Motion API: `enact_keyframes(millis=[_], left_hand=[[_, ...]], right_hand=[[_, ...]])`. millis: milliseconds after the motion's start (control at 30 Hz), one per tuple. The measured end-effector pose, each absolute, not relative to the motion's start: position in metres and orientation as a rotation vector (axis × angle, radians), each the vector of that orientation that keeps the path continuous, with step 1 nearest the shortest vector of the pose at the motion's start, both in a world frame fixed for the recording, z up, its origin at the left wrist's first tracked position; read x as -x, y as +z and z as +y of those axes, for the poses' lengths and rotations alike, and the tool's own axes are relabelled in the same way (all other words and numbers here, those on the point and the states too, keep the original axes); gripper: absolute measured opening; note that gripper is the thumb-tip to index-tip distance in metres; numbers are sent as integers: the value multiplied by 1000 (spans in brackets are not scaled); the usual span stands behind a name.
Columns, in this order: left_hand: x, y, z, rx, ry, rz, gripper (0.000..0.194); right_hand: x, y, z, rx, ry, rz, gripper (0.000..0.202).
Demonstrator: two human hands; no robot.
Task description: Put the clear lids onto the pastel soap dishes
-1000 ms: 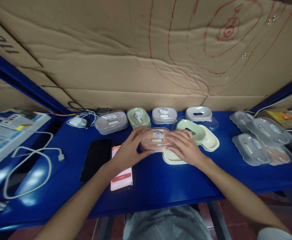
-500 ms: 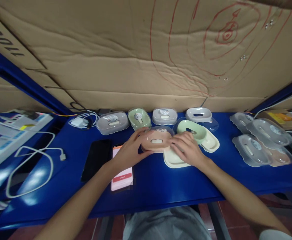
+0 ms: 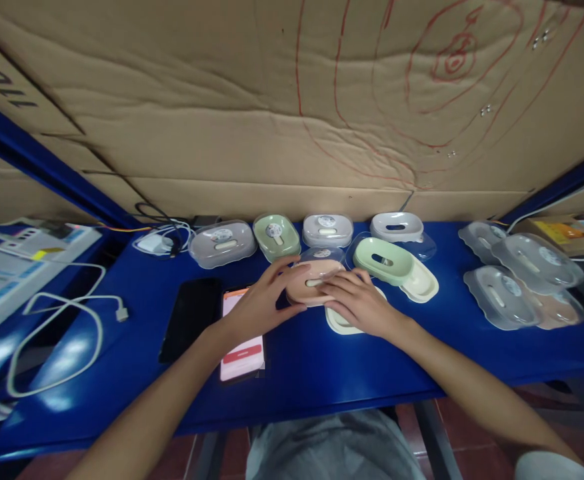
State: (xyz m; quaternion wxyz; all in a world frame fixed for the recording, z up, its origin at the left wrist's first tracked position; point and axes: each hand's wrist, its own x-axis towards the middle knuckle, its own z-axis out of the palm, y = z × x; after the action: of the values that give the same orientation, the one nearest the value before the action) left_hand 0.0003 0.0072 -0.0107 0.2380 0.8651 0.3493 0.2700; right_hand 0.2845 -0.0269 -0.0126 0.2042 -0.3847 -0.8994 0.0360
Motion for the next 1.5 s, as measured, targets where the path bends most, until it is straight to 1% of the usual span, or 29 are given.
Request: enact_keyframes(millis=[100, 300, 433, 600, 767, 1033, 1133, 1267, 1433, 1500], left_hand=[[2, -11, 11, -2349, 719, 966, 75], [2, -15, 16, -2314, 719, 975, 81], [1, -16, 14, -2338, 667, 1026, 82], [0, -14, 12, -2369, 669, 1010, 78], [0, -12, 11, -2343, 673, 1021, 87], [-2, -16, 10, -2413, 708, 1015, 78], [-2, -14, 10, -2379, 699, 1012, 84], [-3, -18, 10, -2394, 728, 1043, 87], [-5, -24, 8, -2454, 658, 1049, 103], [-3, -18, 8, -2440, 678, 1029, 102]], right_hand=[[-285, -8, -25, 1077, 146, -2481, 32], [-288, -9, -24, 1044, 194, -2414, 31], [-292, -7, -24, 1028, 141, -2370, 29], [-296, -3, -25, 998, 70, -2299, 26], [-292, -5, -27, 929, 47, -2286, 21], [-291, -3, -26, 934, 47, -2200, 17], [-290, -4, -27, 908, 54, -2205, 19], [-289, -8, -27, 905, 85, -2202, 21], [-293, -7, -27, 953, 136, -2175, 16], [-297, -2, -26, 912, 142, -2220, 17]])
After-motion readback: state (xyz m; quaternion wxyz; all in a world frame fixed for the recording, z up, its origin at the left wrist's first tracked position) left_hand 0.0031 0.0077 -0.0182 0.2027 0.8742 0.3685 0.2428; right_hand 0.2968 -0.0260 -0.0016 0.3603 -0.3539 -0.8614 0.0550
